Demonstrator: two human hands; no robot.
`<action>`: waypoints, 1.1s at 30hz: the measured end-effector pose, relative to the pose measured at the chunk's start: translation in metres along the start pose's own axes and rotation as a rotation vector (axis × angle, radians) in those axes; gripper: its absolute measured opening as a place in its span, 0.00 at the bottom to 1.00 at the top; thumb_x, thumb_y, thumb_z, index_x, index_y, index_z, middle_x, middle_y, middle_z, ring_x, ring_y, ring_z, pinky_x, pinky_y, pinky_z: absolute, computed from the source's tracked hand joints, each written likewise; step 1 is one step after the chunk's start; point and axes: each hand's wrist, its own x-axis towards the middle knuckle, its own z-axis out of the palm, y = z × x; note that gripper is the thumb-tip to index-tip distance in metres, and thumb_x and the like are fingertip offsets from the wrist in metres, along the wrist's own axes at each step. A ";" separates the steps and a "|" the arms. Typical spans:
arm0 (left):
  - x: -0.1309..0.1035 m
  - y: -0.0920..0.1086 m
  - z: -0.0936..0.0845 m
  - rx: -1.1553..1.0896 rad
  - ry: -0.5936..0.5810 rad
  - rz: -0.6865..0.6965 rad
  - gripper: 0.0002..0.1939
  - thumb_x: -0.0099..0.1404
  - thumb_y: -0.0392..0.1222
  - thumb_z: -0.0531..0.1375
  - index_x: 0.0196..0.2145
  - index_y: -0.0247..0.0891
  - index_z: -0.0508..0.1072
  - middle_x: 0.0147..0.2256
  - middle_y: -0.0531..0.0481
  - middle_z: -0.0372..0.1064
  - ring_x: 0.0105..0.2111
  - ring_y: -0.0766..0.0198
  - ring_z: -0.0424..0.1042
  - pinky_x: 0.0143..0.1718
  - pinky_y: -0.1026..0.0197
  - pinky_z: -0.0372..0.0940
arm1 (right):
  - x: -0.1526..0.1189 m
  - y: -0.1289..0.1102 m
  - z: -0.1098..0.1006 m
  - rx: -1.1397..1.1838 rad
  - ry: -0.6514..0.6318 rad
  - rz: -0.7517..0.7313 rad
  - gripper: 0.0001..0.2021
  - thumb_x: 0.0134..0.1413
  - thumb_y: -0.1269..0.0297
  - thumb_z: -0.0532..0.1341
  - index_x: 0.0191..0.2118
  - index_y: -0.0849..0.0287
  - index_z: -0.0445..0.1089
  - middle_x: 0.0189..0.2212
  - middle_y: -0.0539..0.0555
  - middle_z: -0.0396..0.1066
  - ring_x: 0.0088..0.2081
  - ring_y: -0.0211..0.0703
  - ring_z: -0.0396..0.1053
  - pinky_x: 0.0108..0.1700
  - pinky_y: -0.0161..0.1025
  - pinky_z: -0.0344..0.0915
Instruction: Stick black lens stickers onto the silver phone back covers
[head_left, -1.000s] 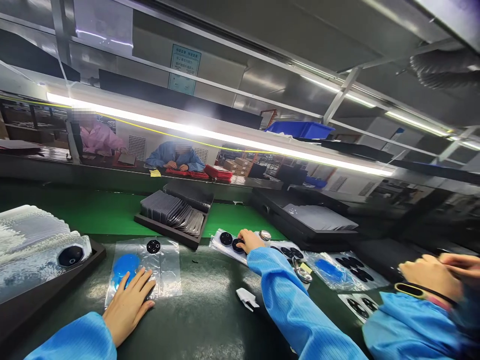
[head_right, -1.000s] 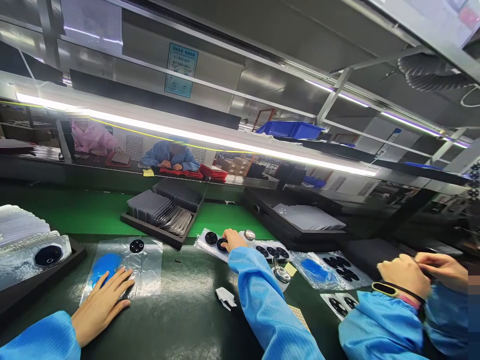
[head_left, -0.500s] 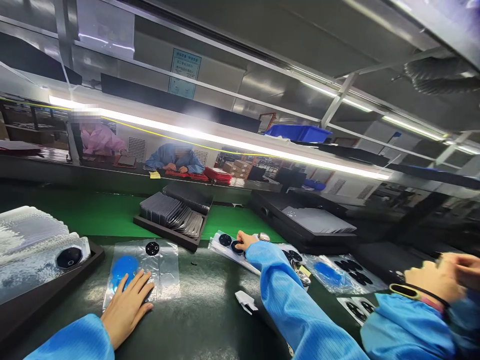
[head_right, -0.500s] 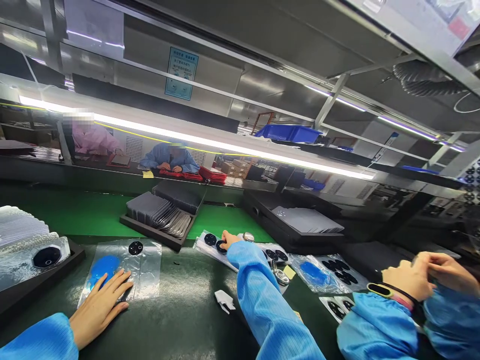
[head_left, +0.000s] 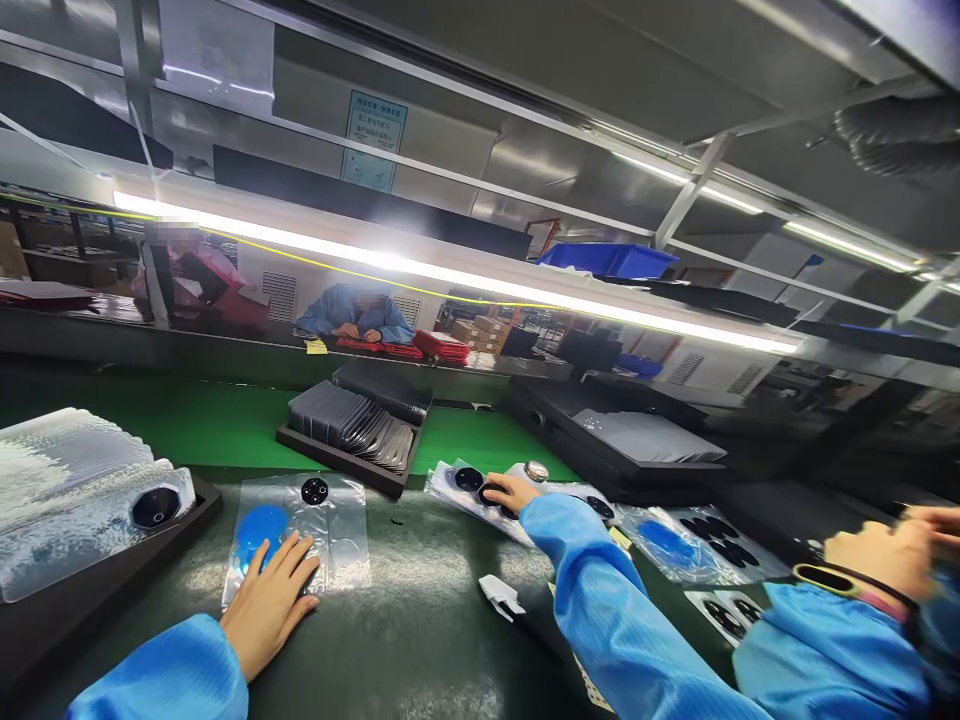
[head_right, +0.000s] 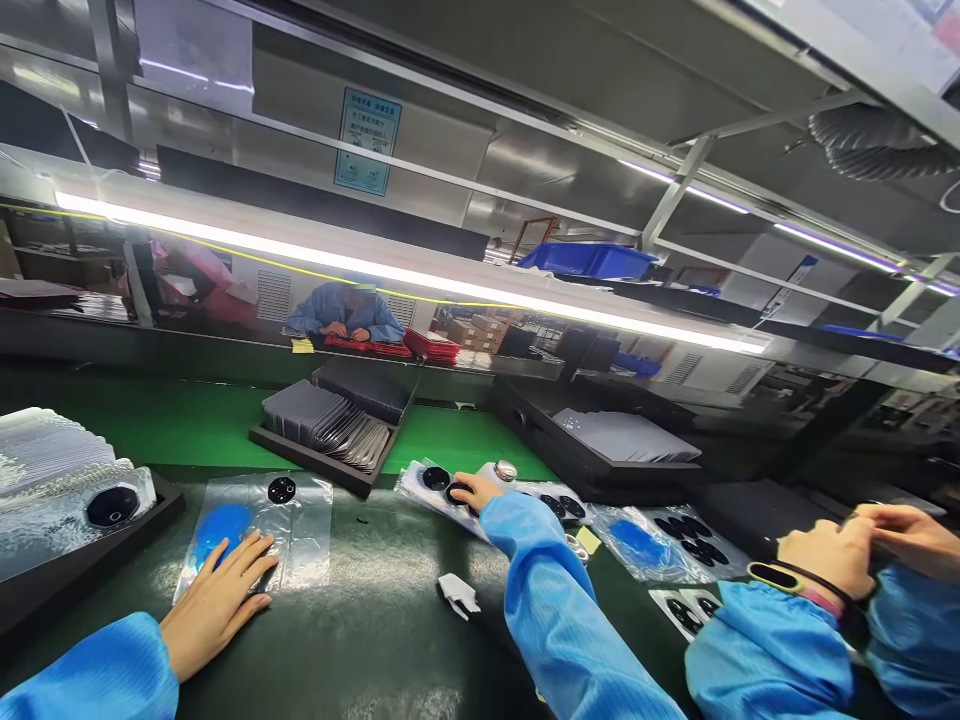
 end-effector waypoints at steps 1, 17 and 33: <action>0.001 0.000 -0.001 -0.012 -0.001 -0.003 0.16 0.71 0.45 0.50 0.54 0.47 0.67 0.60 0.47 0.61 0.62 0.51 0.56 0.60 0.40 0.54 | -0.003 0.001 -0.003 0.027 -0.051 -0.034 0.09 0.63 0.62 0.59 0.45 0.61 0.70 0.42 0.54 0.72 0.39 0.40 0.72 0.42 0.42 0.71; 0.031 0.059 -0.097 -0.172 0.337 0.153 0.13 0.69 0.32 0.52 0.49 0.43 0.66 0.50 0.51 0.69 0.61 0.57 0.57 0.63 0.42 0.44 | -0.098 -0.102 -0.015 0.595 -0.003 -0.484 0.16 0.60 0.51 0.54 0.38 0.55 0.72 0.36 0.54 0.74 0.40 0.47 0.71 0.42 0.40 0.67; 0.018 0.096 -0.123 -0.198 0.704 -0.042 0.05 0.66 0.32 0.59 0.39 0.40 0.68 0.37 0.49 0.65 0.42 0.56 0.61 0.49 0.49 0.54 | -0.134 -0.204 0.031 0.758 0.040 -0.705 0.10 0.66 0.61 0.52 0.38 0.57 0.69 0.32 0.52 0.69 0.33 0.40 0.66 0.36 0.34 0.61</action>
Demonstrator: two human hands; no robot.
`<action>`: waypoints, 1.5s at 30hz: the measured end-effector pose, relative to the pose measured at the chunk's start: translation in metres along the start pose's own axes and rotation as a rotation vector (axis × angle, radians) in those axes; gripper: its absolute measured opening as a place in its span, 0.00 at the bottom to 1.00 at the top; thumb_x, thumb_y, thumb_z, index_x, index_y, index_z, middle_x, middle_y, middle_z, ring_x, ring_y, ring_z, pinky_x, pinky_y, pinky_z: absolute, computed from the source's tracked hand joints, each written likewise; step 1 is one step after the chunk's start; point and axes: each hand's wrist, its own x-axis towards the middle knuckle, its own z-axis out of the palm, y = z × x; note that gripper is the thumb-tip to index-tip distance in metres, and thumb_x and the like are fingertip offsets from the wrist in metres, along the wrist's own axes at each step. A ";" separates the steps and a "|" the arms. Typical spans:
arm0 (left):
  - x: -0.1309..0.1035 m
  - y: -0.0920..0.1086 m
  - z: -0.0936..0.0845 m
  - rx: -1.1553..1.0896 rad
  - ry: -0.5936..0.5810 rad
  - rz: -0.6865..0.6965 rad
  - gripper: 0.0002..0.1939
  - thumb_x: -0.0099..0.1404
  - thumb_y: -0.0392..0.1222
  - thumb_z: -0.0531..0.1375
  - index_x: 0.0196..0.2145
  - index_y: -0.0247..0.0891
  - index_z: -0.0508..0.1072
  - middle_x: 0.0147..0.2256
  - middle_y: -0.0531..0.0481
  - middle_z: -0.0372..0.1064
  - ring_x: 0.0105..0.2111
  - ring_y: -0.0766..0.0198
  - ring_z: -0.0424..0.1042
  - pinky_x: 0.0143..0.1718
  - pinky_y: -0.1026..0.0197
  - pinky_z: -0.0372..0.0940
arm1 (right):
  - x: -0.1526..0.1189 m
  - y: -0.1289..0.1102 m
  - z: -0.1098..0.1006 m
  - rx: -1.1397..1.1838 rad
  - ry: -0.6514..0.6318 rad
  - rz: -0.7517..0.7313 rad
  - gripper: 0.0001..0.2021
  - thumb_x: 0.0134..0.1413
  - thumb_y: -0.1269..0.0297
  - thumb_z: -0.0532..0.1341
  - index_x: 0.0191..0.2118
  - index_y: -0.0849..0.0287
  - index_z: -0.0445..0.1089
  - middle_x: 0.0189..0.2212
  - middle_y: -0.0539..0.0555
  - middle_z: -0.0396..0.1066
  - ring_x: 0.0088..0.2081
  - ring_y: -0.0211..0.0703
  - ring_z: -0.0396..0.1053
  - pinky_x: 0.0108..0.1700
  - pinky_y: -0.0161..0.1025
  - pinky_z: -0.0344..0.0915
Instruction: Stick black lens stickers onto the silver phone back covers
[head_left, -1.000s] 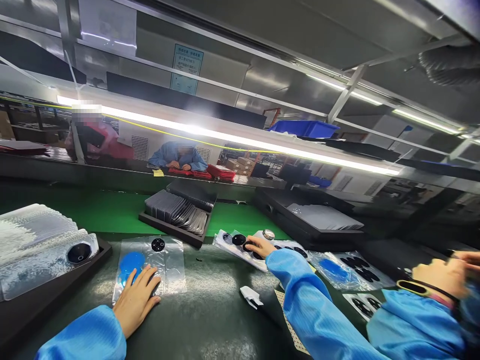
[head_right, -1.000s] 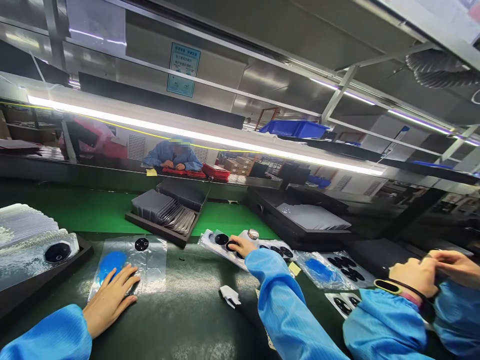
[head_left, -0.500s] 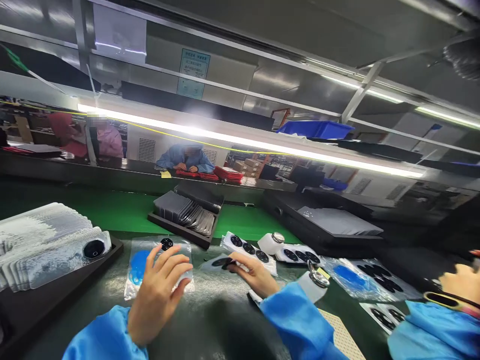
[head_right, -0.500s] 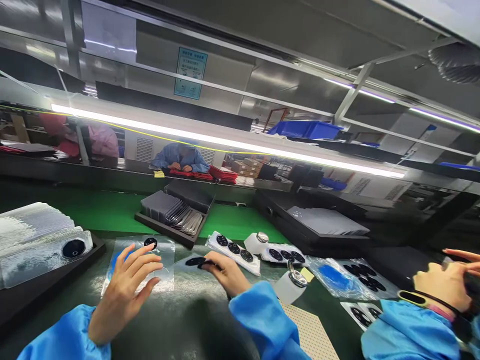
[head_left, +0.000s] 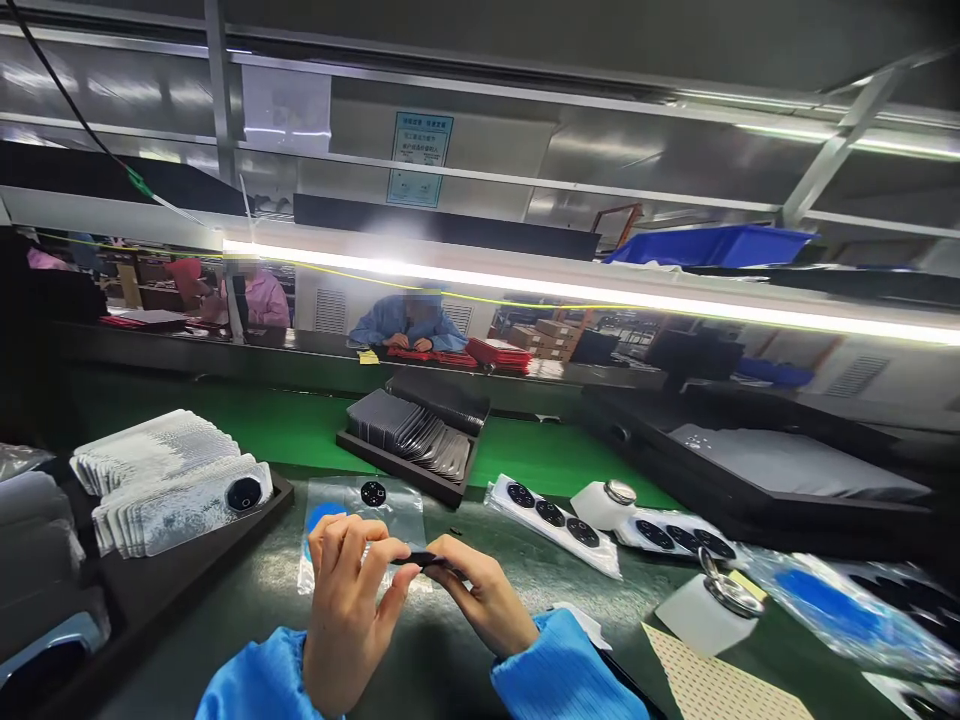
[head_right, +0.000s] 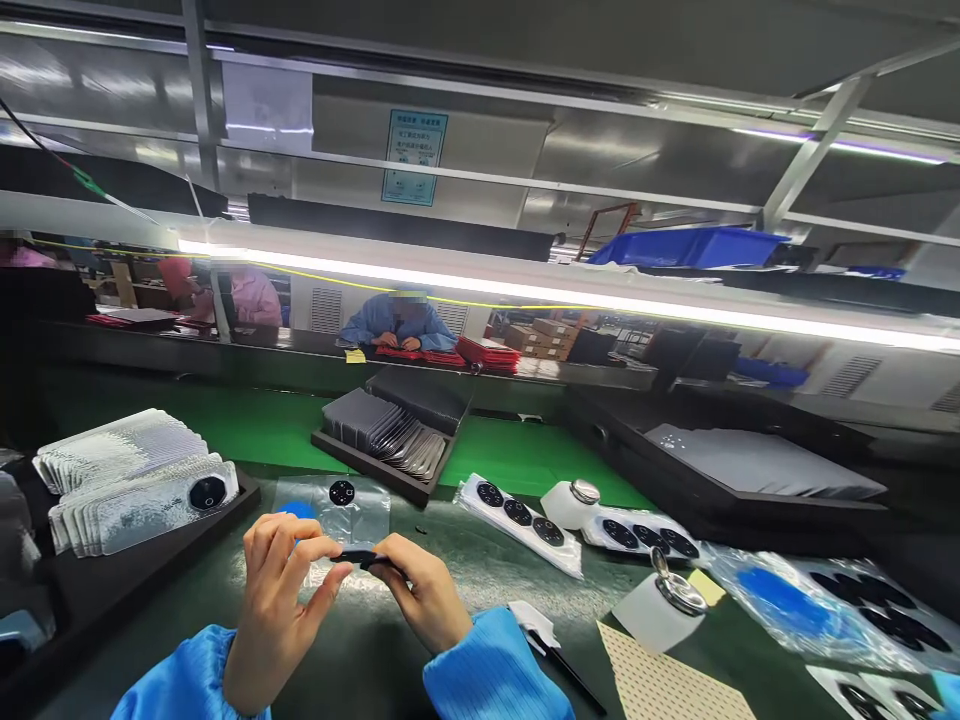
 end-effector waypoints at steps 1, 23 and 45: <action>0.000 0.000 0.001 0.002 -0.005 -0.010 0.05 0.66 0.32 0.59 0.39 0.40 0.68 0.38 0.48 0.64 0.42 0.56 0.60 0.48 0.49 0.54 | 0.000 0.001 0.001 0.003 0.001 0.001 0.10 0.66 0.61 0.52 0.38 0.57 0.69 0.32 0.52 0.69 0.33 0.40 0.66 0.36 0.34 0.61; 0.011 -0.031 0.007 0.015 -0.144 -0.077 0.06 0.68 0.33 0.56 0.34 0.40 0.69 0.36 0.50 0.65 0.40 0.59 0.61 0.43 0.54 0.55 | 0.000 -0.008 0.011 0.094 0.039 -0.049 0.18 0.68 0.55 0.47 0.42 0.56 0.71 0.35 0.53 0.71 0.36 0.40 0.69 0.39 0.35 0.65; 0.045 -0.055 -0.019 -0.443 -0.601 -0.424 0.09 0.70 0.44 0.52 0.33 0.41 0.68 0.30 0.56 0.67 0.30 0.66 0.67 0.32 0.64 0.63 | 0.039 -0.034 -0.009 0.346 0.148 0.188 0.15 0.60 0.50 0.57 0.33 0.57 0.63 0.25 0.47 0.65 0.26 0.35 0.64 0.28 0.33 0.65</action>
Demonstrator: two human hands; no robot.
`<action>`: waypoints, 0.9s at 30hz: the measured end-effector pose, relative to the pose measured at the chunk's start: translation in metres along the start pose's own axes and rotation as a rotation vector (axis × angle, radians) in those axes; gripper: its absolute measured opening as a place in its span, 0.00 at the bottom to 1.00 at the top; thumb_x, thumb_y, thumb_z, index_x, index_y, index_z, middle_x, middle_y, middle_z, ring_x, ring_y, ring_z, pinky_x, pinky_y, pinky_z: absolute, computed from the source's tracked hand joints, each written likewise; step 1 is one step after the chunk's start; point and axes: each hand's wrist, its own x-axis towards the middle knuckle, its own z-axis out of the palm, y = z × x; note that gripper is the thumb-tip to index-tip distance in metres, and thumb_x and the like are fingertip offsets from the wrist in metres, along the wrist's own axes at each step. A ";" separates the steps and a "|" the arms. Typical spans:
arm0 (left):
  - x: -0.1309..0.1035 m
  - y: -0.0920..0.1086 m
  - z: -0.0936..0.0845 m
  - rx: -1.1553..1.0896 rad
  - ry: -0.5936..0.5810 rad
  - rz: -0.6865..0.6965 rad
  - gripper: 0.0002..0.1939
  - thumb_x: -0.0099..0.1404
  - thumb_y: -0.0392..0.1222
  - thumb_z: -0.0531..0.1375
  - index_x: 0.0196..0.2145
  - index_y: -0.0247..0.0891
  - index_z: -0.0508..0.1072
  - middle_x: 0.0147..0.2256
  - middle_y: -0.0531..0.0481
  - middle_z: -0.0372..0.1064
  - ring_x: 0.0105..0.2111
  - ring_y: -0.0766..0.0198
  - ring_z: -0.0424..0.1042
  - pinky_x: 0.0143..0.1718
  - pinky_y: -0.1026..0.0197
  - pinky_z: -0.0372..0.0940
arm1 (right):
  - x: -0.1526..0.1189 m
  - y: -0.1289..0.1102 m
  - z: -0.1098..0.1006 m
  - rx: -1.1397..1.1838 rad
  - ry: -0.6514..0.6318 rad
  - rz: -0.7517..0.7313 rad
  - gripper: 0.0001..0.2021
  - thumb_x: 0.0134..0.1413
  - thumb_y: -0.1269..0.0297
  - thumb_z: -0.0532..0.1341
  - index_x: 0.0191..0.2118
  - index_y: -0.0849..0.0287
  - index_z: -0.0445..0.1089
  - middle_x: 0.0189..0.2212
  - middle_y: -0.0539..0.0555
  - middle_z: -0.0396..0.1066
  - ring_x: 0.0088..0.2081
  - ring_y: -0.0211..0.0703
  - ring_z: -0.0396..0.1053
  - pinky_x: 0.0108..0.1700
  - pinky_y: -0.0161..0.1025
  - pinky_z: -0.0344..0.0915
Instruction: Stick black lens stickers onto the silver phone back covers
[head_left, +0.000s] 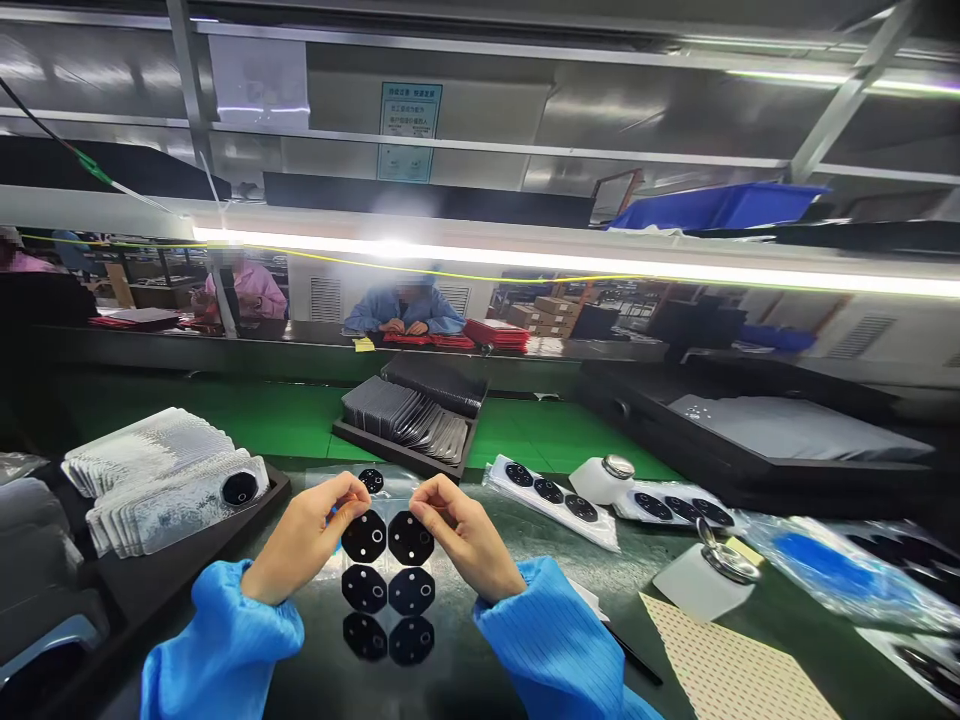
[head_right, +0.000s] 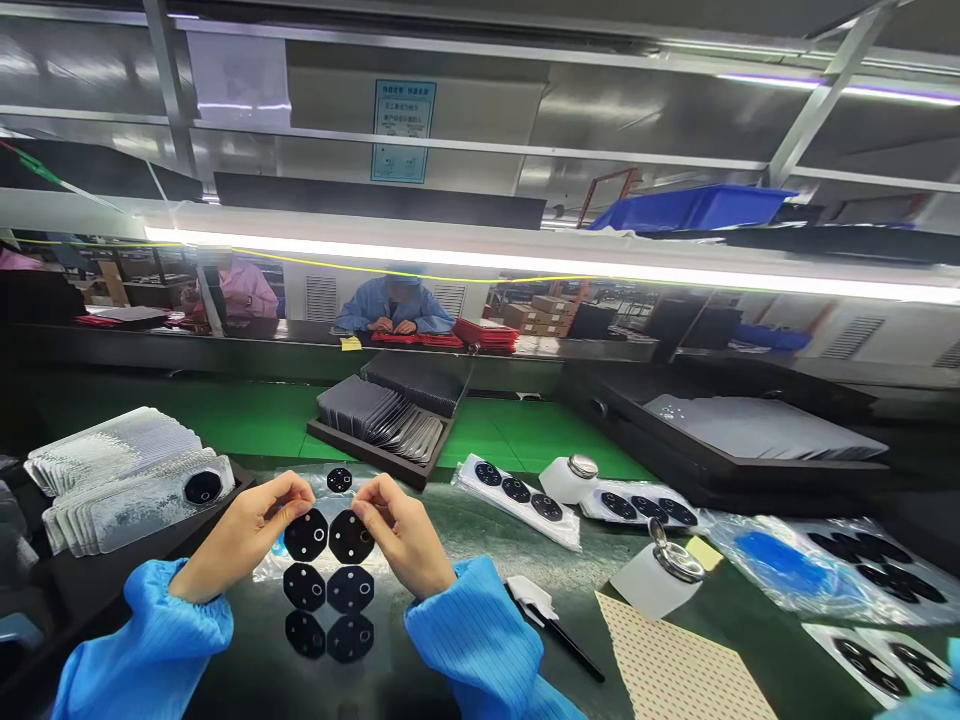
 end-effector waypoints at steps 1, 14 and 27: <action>0.002 0.000 -0.001 -0.007 -0.002 -0.019 0.09 0.70 0.44 0.52 0.33 0.41 0.68 0.29 0.57 0.67 0.27 0.67 0.66 0.29 0.65 0.63 | 0.001 0.002 0.000 0.072 0.006 0.046 0.15 0.58 0.49 0.58 0.33 0.57 0.62 0.24 0.46 0.64 0.24 0.34 0.64 0.25 0.32 0.64; 0.013 -0.031 -0.002 -0.093 0.056 -0.166 0.20 0.70 0.56 0.46 0.47 0.39 0.64 0.35 0.49 0.70 0.23 0.64 0.73 0.22 0.63 0.69 | -0.025 0.044 -0.001 0.397 -0.216 0.285 0.22 0.49 0.46 0.65 0.44 0.57 0.70 0.32 0.52 0.75 0.35 0.45 0.73 0.38 0.41 0.68; -0.009 -0.102 0.041 0.528 -0.362 -0.201 0.27 0.63 0.43 0.57 0.60 0.50 0.61 0.66 0.49 0.47 0.67 0.43 0.39 0.62 0.31 0.35 | -0.020 0.110 -0.049 0.640 0.406 0.401 0.34 0.40 0.54 0.72 0.53 0.54 0.60 0.32 0.49 0.77 0.39 0.52 0.77 0.42 0.45 0.72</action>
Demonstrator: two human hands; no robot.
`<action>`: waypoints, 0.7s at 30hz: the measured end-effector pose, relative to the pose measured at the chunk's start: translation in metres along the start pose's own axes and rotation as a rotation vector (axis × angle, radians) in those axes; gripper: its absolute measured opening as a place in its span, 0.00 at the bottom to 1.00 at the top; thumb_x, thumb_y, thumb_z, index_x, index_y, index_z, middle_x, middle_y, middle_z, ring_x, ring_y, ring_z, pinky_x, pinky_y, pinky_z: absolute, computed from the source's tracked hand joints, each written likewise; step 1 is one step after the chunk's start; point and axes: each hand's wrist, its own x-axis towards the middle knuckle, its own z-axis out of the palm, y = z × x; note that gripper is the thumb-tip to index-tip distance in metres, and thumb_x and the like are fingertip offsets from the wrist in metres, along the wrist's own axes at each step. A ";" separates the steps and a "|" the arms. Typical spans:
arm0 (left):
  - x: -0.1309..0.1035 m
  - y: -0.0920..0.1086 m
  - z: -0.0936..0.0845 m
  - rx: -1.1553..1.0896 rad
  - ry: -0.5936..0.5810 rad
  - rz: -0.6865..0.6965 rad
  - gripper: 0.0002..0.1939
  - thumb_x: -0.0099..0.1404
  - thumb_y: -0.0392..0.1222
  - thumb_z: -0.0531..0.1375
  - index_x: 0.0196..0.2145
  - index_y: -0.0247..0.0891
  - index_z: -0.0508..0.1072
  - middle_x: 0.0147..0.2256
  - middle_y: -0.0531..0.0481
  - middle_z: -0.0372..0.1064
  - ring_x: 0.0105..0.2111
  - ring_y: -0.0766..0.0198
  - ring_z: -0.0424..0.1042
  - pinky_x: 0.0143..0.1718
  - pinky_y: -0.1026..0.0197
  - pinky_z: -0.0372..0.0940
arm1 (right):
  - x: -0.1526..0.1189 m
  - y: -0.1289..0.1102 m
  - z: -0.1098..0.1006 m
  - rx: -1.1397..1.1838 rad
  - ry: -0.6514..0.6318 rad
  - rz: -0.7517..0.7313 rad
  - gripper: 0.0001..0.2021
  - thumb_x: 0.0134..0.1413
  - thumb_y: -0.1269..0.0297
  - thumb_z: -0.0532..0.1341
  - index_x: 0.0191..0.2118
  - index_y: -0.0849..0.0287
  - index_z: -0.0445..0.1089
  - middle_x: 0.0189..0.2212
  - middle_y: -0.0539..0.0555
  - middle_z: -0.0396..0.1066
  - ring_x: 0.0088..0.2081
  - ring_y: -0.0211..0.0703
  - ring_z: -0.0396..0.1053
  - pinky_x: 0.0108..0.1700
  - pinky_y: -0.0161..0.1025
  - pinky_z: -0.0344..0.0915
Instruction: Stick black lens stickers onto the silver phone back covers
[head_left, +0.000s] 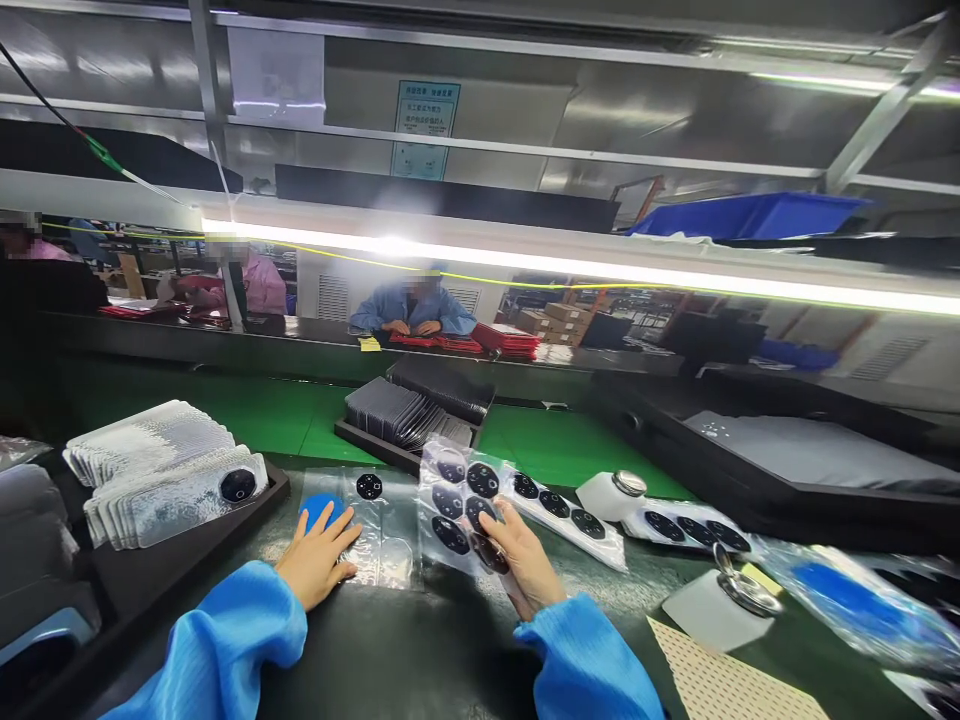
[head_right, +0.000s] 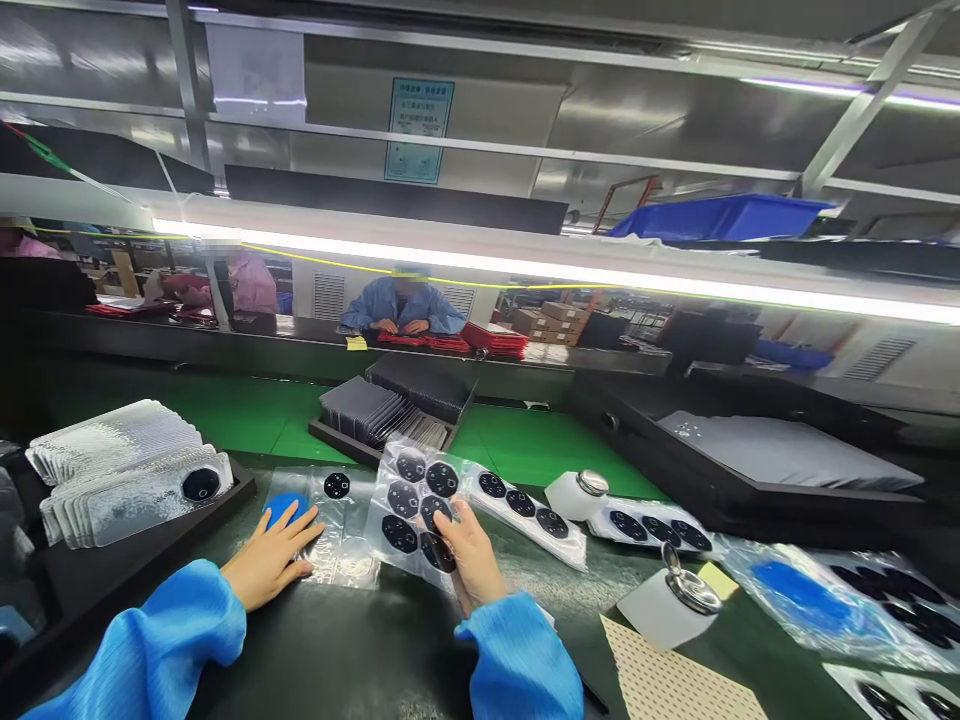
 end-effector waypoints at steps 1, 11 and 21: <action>-0.002 -0.001 -0.002 0.027 -0.016 -0.012 0.27 0.64 0.43 0.56 0.61 0.51 0.60 0.66 0.50 0.46 0.67 0.42 0.38 0.61 0.29 0.36 | 0.004 0.008 0.001 -0.009 -0.019 0.020 0.34 0.39 0.54 0.73 0.52 0.54 0.61 0.31 0.50 0.77 0.37 0.53 0.77 0.41 0.46 0.72; -0.018 0.009 -0.019 0.131 -0.050 -0.093 0.26 0.63 0.40 0.58 0.58 0.51 0.64 0.65 0.49 0.50 0.65 0.38 0.43 0.57 0.24 0.45 | 0.036 0.064 0.018 -0.127 -0.179 0.061 0.36 0.28 0.47 0.74 0.46 0.55 0.63 0.25 0.48 0.75 0.27 0.50 0.76 0.37 0.49 0.70; 0.071 0.016 -0.031 0.098 0.210 -0.103 0.15 0.69 0.43 0.57 0.51 0.36 0.68 0.49 0.44 0.69 0.48 0.56 0.70 0.50 0.46 0.66 | 0.032 0.058 0.014 -0.293 -0.280 -0.023 0.37 0.47 0.49 0.66 0.59 0.58 0.52 0.29 0.50 0.75 0.32 0.48 0.75 0.39 0.45 0.68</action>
